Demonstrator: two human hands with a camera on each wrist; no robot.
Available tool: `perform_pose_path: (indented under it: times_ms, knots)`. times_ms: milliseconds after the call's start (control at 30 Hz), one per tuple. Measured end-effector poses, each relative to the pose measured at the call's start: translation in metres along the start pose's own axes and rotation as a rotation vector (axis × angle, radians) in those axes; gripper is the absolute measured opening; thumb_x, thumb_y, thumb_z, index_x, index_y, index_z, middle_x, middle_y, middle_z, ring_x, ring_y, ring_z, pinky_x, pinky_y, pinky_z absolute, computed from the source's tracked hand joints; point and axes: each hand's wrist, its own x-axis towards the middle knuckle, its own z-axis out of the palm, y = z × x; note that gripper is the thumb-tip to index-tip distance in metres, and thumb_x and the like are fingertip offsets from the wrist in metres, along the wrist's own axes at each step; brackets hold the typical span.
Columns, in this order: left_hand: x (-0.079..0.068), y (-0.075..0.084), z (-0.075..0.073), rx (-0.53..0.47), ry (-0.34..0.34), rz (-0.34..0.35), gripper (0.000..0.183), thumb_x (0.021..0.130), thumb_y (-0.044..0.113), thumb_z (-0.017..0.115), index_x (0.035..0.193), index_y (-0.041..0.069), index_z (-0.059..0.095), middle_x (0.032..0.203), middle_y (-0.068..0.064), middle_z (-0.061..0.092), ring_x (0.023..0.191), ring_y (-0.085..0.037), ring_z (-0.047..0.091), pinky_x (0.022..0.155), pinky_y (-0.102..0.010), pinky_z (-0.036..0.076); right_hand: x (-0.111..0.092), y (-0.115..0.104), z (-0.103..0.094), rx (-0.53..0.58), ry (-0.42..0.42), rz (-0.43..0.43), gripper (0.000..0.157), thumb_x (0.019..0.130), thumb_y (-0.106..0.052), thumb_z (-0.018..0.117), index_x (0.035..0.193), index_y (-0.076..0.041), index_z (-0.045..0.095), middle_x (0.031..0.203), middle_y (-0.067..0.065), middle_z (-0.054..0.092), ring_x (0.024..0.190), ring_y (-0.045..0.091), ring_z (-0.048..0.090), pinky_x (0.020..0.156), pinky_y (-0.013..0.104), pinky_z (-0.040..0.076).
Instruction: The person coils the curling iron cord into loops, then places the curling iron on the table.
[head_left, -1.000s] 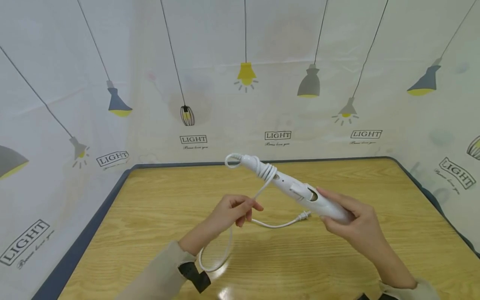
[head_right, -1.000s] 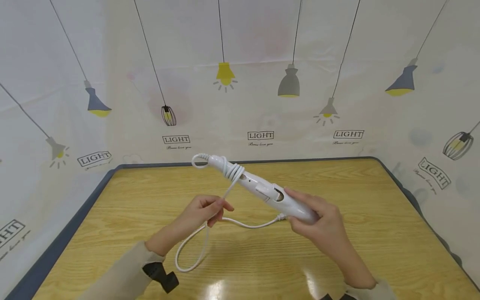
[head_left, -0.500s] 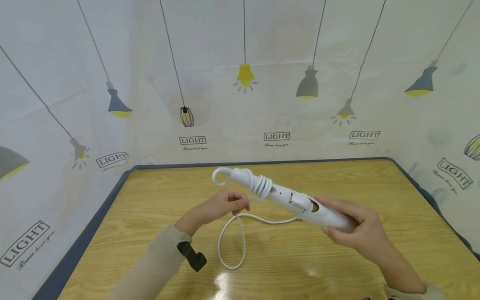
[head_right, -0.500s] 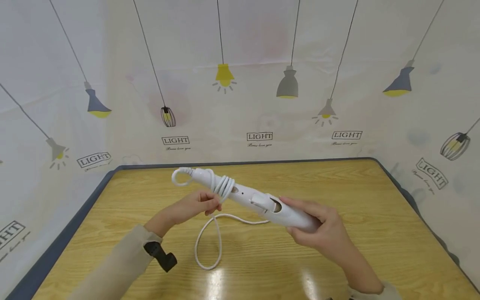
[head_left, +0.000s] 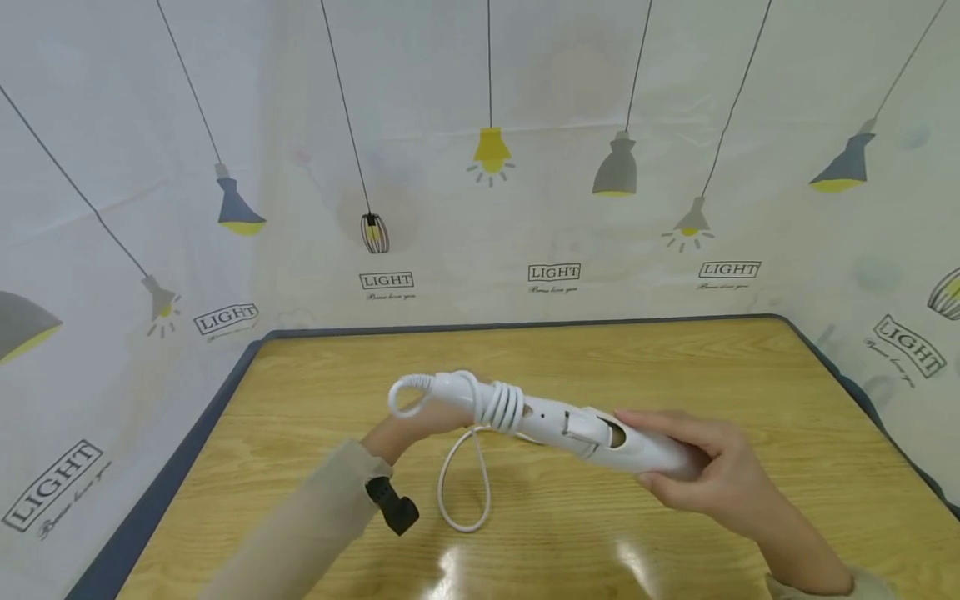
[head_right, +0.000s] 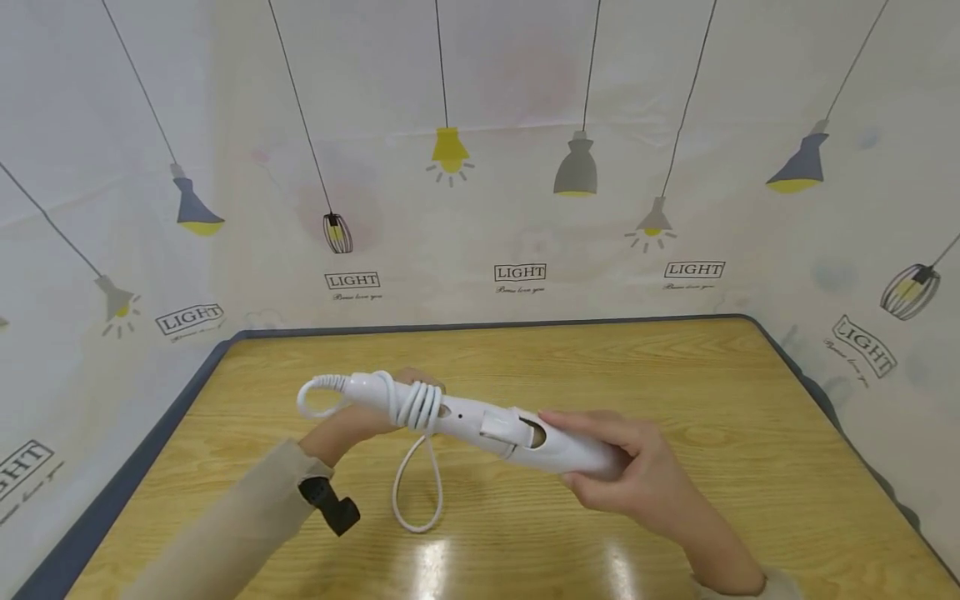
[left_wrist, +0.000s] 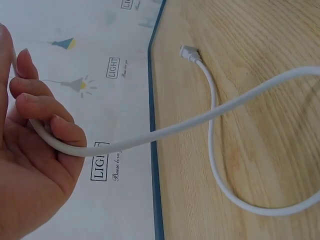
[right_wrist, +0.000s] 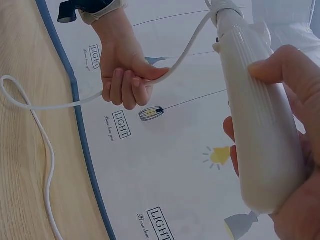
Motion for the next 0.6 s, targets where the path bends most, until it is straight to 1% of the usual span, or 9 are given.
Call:
perform_pose_path:
  times_ms: [33,67,100,167,200,267,333,433,600]
  knots:
    - [0.004,0.012,0.006,0.045,0.013,-0.007,0.021,0.082,-0.007,0.051,0.078,0.011,0.061,0.07,0.005,0.053,0.063,-0.006,0.047,0.059,-0.018,0.042,0.0,-0.001,0.0,-0.008,-0.005,0.006,0.064,0.06,0.03,0.062,0.12,0.008,0.055,0.117,0.009,0.061,0.089,0.013,0.057,0.068,0.022,0.049]
    - [0.008,0.029,0.014,0.057,0.04,-0.051,0.02,0.083,-0.006,0.052,0.078,0.01,0.063,0.071,0.004,0.055,0.064,-0.008,0.047,0.06,-0.02,0.042,0.001,-0.001,0.0,-0.015,-0.014,0.009,0.064,0.06,0.029,0.062,0.12,0.008,0.056,0.116,0.008,0.061,0.087,0.013,0.057,0.067,0.022,0.049]
    - [0.012,0.045,0.019,0.189,0.072,-0.078,0.023,0.083,-0.005,0.052,0.077,0.013,0.064,0.07,0.005,0.058,0.062,-0.008,0.05,0.056,-0.021,0.044,0.0,-0.001,0.0,-0.018,-0.018,0.007,0.064,0.06,0.029,0.062,0.12,0.007,0.056,0.115,0.008,0.061,0.086,0.013,0.057,0.065,0.022,0.049]
    - [0.017,0.075,0.027,0.198,0.11,-0.193,0.017,0.087,0.002,0.055,0.077,0.012,0.065,0.072,0.004,0.059,0.063,-0.009,0.05,0.056,-0.021,0.043,-0.001,0.001,-0.002,-0.021,-0.036,0.009,0.065,0.06,0.029,0.063,0.12,0.007,0.056,0.114,0.008,0.061,0.085,0.013,0.057,0.064,0.023,0.049]
    - [0.022,0.091,0.03,0.197,0.117,-0.274,0.018,0.087,0.002,0.055,0.072,0.009,0.063,0.068,0.001,0.057,0.059,-0.012,0.047,0.055,-0.024,0.041,-0.003,0.002,-0.004,-0.026,-0.047,0.014,0.065,0.06,0.028,0.063,0.12,0.006,0.056,0.115,0.008,0.061,0.085,0.013,0.057,0.063,0.023,0.048]
    - [0.022,0.1,0.024,0.189,0.147,-0.351,0.014,0.09,0.014,0.058,0.078,0.011,0.065,0.077,0.001,0.06,0.067,-0.011,0.05,0.063,-0.024,0.045,-0.005,0.005,-0.007,-0.033,-0.069,0.009,0.065,0.06,0.028,0.064,0.12,0.005,0.057,0.116,0.008,0.061,0.085,0.013,0.057,0.062,0.024,0.047]
    - [0.021,0.107,0.02,0.281,0.151,-0.365,0.017,0.091,0.019,0.059,0.085,0.004,0.063,0.084,-0.004,0.059,0.071,-0.014,0.05,0.067,-0.026,0.044,-0.007,0.008,-0.01,-0.031,-0.097,0.007,0.066,0.06,0.027,0.064,0.121,0.004,0.056,0.118,0.008,0.06,0.085,0.013,0.056,0.06,0.025,0.046]
    - [0.019,0.116,0.014,0.349,0.125,-0.336,0.019,0.092,0.019,0.058,0.089,0.002,0.063,0.083,-0.004,0.058,0.07,-0.015,0.049,0.064,-0.026,0.044,-0.01,0.01,-0.015,-0.029,-0.134,0.033,0.065,0.062,0.026,0.064,0.122,0.002,0.056,0.119,0.007,0.06,0.083,0.014,0.056,0.057,0.027,0.046]
    - [0.017,0.126,0.011,0.422,0.107,-0.299,0.01,0.087,0.011,0.063,0.081,0.002,0.066,0.071,-0.007,0.058,0.06,-0.013,0.045,0.056,-0.025,0.04,-0.014,0.011,-0.02,-0.052,-0.198,0.076,0.065,0.063,0.022,0.067,0.122,-0.002,0.058,0.118,0.005,0.06,0.083,0.013,0.056,0.054,0.027,0.047]
